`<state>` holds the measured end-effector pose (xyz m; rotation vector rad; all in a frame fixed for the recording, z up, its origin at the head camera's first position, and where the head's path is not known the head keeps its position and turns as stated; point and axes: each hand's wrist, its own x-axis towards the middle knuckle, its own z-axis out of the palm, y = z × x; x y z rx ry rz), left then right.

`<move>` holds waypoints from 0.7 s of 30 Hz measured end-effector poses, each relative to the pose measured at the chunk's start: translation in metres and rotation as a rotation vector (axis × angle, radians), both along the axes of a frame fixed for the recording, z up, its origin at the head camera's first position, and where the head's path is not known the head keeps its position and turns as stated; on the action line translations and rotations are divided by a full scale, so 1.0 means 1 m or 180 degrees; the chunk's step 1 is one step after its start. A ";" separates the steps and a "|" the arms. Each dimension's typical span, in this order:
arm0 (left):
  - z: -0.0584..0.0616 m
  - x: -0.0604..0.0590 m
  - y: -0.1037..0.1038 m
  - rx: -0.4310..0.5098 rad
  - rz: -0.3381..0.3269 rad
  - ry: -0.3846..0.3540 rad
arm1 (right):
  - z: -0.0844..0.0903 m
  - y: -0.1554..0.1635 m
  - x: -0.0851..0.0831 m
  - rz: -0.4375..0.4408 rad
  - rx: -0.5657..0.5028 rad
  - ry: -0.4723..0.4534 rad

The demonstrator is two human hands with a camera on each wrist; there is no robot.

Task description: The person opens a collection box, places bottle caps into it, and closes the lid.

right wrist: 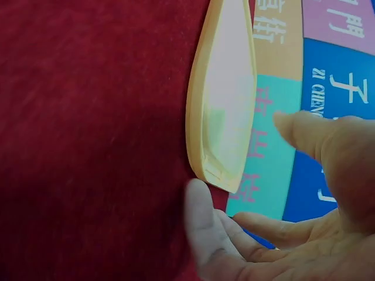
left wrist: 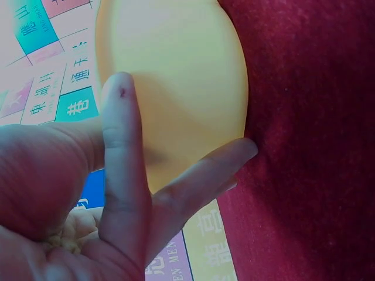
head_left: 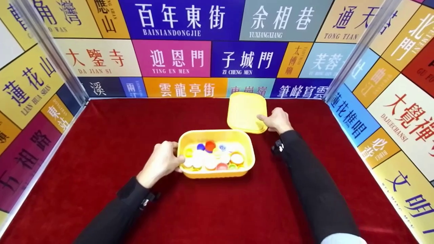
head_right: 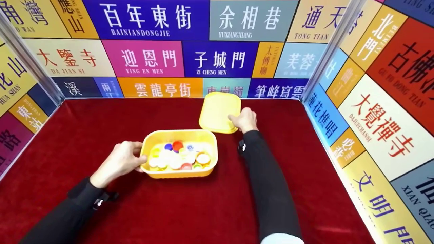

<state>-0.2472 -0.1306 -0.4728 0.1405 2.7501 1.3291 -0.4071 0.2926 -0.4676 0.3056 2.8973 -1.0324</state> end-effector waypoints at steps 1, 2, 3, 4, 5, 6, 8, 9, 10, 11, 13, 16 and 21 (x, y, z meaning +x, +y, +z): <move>0.000 0.000 0.000 0.0000 0.0006 -0.0002 | 0.000 -0.003 -0.003 -0.0037 -0.0023 -0.0044; 0.000 0.000 -0.001 -0.0004 0.0011 -0.0003 | 0.000 -0.006 -0.005 -0.0068 -0.0023 -0.0077; 0.000 0.000 -0.001 0.0000 0.0007 -0.0006 | -0.001 -0.009 -0.006 -0.0081 0.0020 -0.0086; 0.000 0.000 -0.001 0.0005 0.0005 -0.0010 | -0.002 -0.013 -0.008 -0.0095 0.0084 -0.0068; 0.000 0.000 -0.001 0.0003 0.0003 -0.0012 | -0.003 -0.015 -0.008 -0.0091 0.0136 -0.0043; 0.000 0.000 -0.001 -0.0003 0.0006 -0.0016 | -0.004 -0.018 -0.009 -0.0079 0.0196 -0.0025; 0.000 0.001 -0.001 -0.0005 0.0016 -0.0026 | -0.007 -0.021 -0.009 -0.0048 0.0283 -0.0007; 0.000 0.001 0.000 -0.0001 0.0020 -0.0031 | -0.008 -0.022 -0.009 -0.0042 0.0299 -0.0010; 0.000 0.001 0.000 0.0002 0.0024 -0.0030 | -0.009 -0.022 -0.009 -0.0051 0.0294 -0.0021; 0.000 0.001 0.000 0.0009 0.0023 -0.0027 | -0.009 -0.022 -0.009 -0.0069 0.0285 -0.0032; -0.001 0.001 0.001 0.0022 0.0020 -0.0027 | -0.010 -0.022 -0.009 -0.0124 0.0266 -0.0028; -0.001 0.001 0.001 0.0033 0.0025 -0.0027 | -0.011 -0.021 -0.009 -0.0173 0.0218 -0.0005; 0.000 0.001 0.001 0.0012 0.0031 -0.0018 | -0.010 -0.020 -0.006 -0.0175 0.0118 0.0053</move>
